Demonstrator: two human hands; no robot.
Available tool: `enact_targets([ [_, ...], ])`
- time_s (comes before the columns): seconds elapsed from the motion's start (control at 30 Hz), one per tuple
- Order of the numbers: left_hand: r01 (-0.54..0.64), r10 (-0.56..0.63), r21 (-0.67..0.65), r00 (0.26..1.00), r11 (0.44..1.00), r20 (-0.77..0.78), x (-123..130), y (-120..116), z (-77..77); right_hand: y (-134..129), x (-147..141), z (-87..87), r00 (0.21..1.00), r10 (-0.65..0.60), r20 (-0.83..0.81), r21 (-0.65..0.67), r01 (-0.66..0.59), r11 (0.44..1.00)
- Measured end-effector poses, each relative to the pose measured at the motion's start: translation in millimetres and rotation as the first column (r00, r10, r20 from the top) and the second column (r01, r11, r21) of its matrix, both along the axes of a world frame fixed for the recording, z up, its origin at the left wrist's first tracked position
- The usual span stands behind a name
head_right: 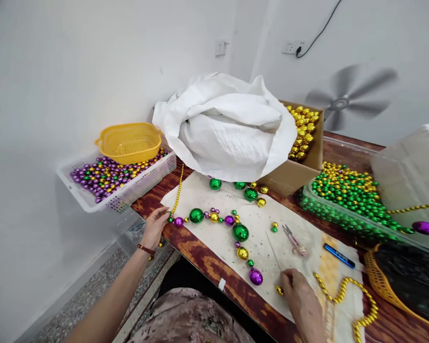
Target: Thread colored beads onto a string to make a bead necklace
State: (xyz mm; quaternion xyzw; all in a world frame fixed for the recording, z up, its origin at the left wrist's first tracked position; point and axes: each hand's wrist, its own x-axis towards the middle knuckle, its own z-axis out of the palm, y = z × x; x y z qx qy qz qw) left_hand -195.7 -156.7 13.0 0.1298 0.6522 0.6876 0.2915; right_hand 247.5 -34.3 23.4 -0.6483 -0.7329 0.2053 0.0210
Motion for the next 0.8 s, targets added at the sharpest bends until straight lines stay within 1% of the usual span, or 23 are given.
enact_targets([
  [0.17, -0.01, 0.006, -0.063, 0.997, 0.998, -0.073, -16.8, 5.6, 1.1, 3.4, -3.3, 4.8, 0.998, -0.002, 0.068, -0.064, 0.006, 0.998],
  [0.3, 0.003, -0.02, -0.116, 0.989, 0.993, -0.143, -22.2, 5.3, -1.5, 4.1, -6.5, 8.2, 0.993, -0.005, 0.117, -0.09, 0.015, 0.996],
  [0.5, 0.016, -0.054, -0.169, 0.975, 0.985, -0.217, -23.1, 2.9, -3.0, 4.9, -4.2, 4.1, 0.997, -0.017, 0.077, -0.089, 0.024, 0.996],
  [0.67, 0.032, -0.081, -0.21, 0.97, 0.977, -0.228, -25.7, -0.1, 0.3, 5.3, -3.4, 4.1, 1.0, -0.021, 0.008, -0.087, 0.021, 0.996],
  [0.8, 0.046, -0.098, -0.229, 0.971, 0.972, -0.218, -26.7, -1.2, 2.5, 5.0, -3.9, 6.7, 0.999, -0.043, -0.006, -0.097, 0.042, 0.994],
])
